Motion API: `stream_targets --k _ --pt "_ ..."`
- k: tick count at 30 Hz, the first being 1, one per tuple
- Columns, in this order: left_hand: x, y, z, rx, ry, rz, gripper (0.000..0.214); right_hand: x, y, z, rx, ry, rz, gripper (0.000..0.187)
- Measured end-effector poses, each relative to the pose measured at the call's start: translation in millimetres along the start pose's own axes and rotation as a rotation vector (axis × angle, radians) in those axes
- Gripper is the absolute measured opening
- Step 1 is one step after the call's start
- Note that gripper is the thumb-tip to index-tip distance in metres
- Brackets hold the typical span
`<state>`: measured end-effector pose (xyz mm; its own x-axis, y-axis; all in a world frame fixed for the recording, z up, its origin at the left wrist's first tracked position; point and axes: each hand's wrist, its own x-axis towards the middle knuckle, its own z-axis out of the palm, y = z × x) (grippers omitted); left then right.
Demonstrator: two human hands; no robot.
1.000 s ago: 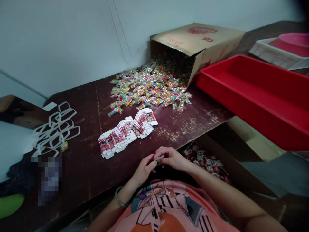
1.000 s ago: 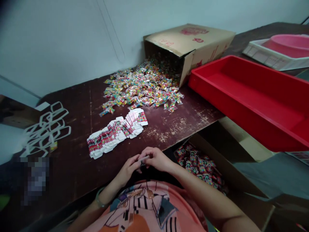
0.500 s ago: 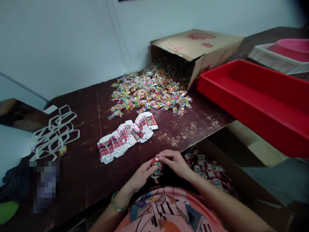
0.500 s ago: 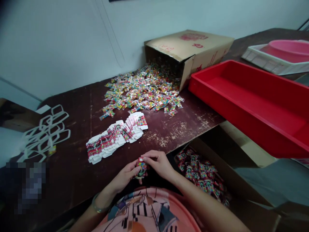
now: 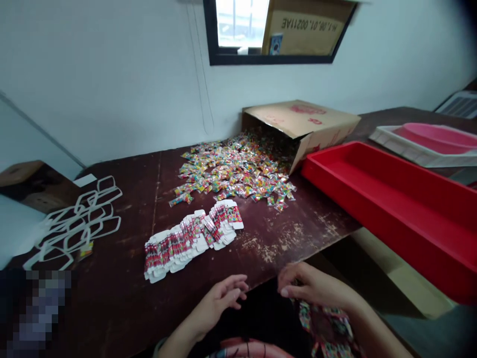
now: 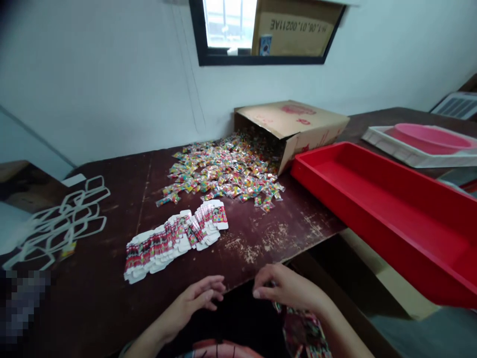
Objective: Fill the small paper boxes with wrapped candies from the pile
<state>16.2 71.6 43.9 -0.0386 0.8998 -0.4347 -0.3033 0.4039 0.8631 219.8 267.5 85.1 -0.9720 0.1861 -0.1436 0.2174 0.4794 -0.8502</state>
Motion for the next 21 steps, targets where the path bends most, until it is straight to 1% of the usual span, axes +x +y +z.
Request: stream_targets --k 1,2,3,4,5,7,9,11,13,14,16,19,21 --pt "-1.0 -2.4 -2.6 -0.004 0.036 -0.012 0.043 17.1 4.1 -4.6 -0.071 -0.004 -0.040 0.024" --pt "-2.0 -5.3 -4.0 -0.008 0.064 -0.023 0.041 39.7 8.8 -7.5 -0.171 0.035 -0.073 0.023" --pt "-3.2 -8.5 -4.3 -0.010 0.083 -0.029 0.041 66.2 13.9 -9.7 -0.290 0.108 -0.105 0.022" --pt "-4.4 -12.0 -4.0 -0.009 0.088 -0.030 0.040 94.7 19.0 -11.8 -0.456 0.184 -0.117 0.025" --pt "-5.7 -15.6 -3.3 -0.008 0.083 -0.030 0.040 123.2 23.8 -14.3 -0.628 0.226 -0.101 0.029" --pt "-8.5 -23.0 -2.9 -0.014 0.056 -0.023 0.042 172.8 32.1 -20.0 -0.723 0.230 -0.103 0.042" --pt "-10.6 -29.4 -4.9 -0.032 0.043 -0.011 0.046 205.7 38.3 -24.3 -0.759 0.181 -0.110 0.047" --pt "-11.6 -33.3 -8.5 -0.059 0.054 -0.014 0.048 220.7 42.8 -24.6 -0.805 0.131 -0.107 0.036" --pt "-11.2 -33.7 -11.9 -0.084 0.077 -0.037 0.046 222.6 45.5 -20.9 -0.851 0.104 -0.092 0.022" --pt "-10.5 -32.6 -13.0 -0.093 0.082 -0.049 0.045 220.6 46.0 -18.2 -0.870 0.097 -0.083 0.020" --pt "-8.6 -28.5 -13.7 -0.110 0.080 -0.060 0.042 215.0 45.1 -12.5 -0.896 0.088 -0.068 0.019" --pt "-6.4 -21.4 -11.9 -0.117 0.066 -0.054 0.039 210.3 39.9 -7.0 -0.911 0.096 -0.038 0.027" --pt "-6.6 -17.9 -10.4 -0.107 0.065 -0.046 0.036 210.4 34.9 -6.1 -0.914 0.117 -0.004 0.028"
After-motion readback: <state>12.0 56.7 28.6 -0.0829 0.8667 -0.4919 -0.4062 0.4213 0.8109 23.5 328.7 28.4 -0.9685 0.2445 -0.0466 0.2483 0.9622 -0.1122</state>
